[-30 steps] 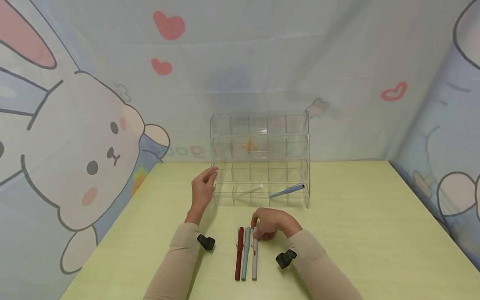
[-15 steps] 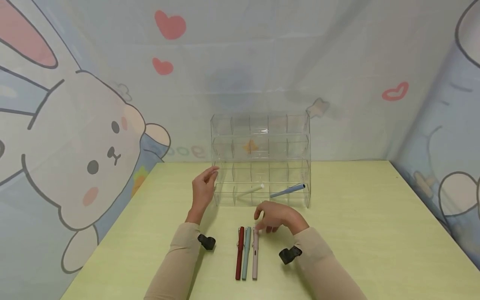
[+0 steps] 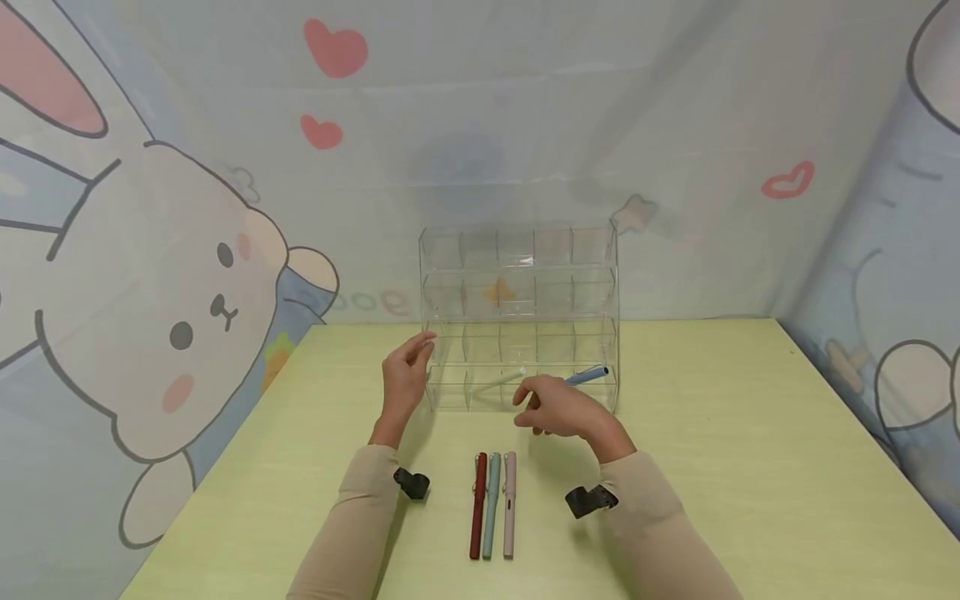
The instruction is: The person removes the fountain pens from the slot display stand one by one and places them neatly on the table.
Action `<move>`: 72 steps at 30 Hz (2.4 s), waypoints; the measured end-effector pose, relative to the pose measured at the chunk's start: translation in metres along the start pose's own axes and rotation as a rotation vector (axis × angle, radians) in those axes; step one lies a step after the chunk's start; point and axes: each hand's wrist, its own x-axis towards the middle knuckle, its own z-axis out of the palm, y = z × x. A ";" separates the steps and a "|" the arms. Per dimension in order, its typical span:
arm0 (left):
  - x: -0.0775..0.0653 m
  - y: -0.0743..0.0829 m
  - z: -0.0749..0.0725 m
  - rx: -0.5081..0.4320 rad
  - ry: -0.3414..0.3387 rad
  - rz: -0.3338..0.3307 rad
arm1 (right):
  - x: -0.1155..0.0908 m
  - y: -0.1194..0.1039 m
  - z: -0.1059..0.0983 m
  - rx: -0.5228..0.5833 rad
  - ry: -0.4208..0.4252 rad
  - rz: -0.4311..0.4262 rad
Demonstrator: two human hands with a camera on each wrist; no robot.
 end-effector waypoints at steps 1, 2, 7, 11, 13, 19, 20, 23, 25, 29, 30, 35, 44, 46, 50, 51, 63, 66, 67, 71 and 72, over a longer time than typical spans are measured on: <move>0.000 0.000 0.000 -0.003 -0.001 0.005 | 0.000 0.000 -0.001 0.001 0.013 -0.008; 0.000 -0.001 0.000 -0.005 -0.001 0.009 | -0.001 0.000 -0.001 -0.001 0.025 -0.015; -0.002 0.001 -0.001 -0.005 -0.008 0.002 | -0.005 -0.001 -0.007 0.003 0.072 -0.019; -0.003 0.002 -0.002 -0.002 -0.016 -0.022 | -0.010 -0.002 -0.014 0.004 0.091 0.006; -0.003 0.002 -0.003 -0.004 -0.015 -0.024 | -0.011 -0.001 -0.017 0.008 0.094 0.025; -0.002 0.003 -0.003 -0.016 -0.012 -0.009 | -0.014 0.001 -0.025 0.035 0.094 0.073; -0.001 0.003 -0.003 -0.017 -0.012 -0.008 | -0.014 0.002 -0.026 0.034 0.100 0.077; -0.001 0.003 -0.003 -0.019 -0.010 -0.013 | -0.016 0.005 -0.030 0.031 0.121 0.091; -0.001 0.003 -0.003 -0.017 -0.009 -0.020 | -0.017 0.007 -0.032 0.031 0.141 0.110; -0.003 0.003 -0.003 -0.010 -0.009 -0.035 | -0.019 0.012 -0.037 0.060 0.173 0.163; -0.003 0.003 -0.003 -0.008 -0.010 -0.036 | -0.020 0.012 -0.038 0.064 0.179 0.175; -0.004 0.001 -0.003 -0.006 -0.010 -0.025 | -0.023 0.013 -0.043 0.020 0.228 0.209; -0.004 0.001 -0.002 0.004 -0.011 -0.033 | -0.024 0.019 -0.048 -0.058 0.343 0.283; -0.004 0.001 -0.002 0.003 -0.009 -0.036 | -0.024 0.020 -0.049 -0.078 0.374 0.312; -0.004 0.002 -0.002 0.004 -0.008 -0.037 | -0.025 0.022 -0.049 -0.155 0.406 0.366; -0.004 0.002 -0.002 0.003 -0.008 -0.037 | -0.026 0.022 -0.049 -0.176 0.413 0.381; -0.002 -0.001 -0.002 -0.005 -0.005 -0.034 | -0.020 0.031 -0.048 -0.217 0.507 0.404; -0.002 0.000 -0.002 0.001 -0.003 -0.041 | -0.017 0.034 -0.046 -0.199 0.519 0.394; -0.002 0.000 -0.002 0.001 -0.002 -0.038 | -0.016 0.035 -0.045 -0.191 0.527 0.389; -0.003 0.000 -0.002 -0.002 -0.007 -0.024 | -0.013 0.037 -0.042 -0.153 0.561 0.343; -0.003 0.000 -0.002 -0.002 -0.007 -0.020 | -0.012 0.038 -0.041 -0.142 0.573 0.321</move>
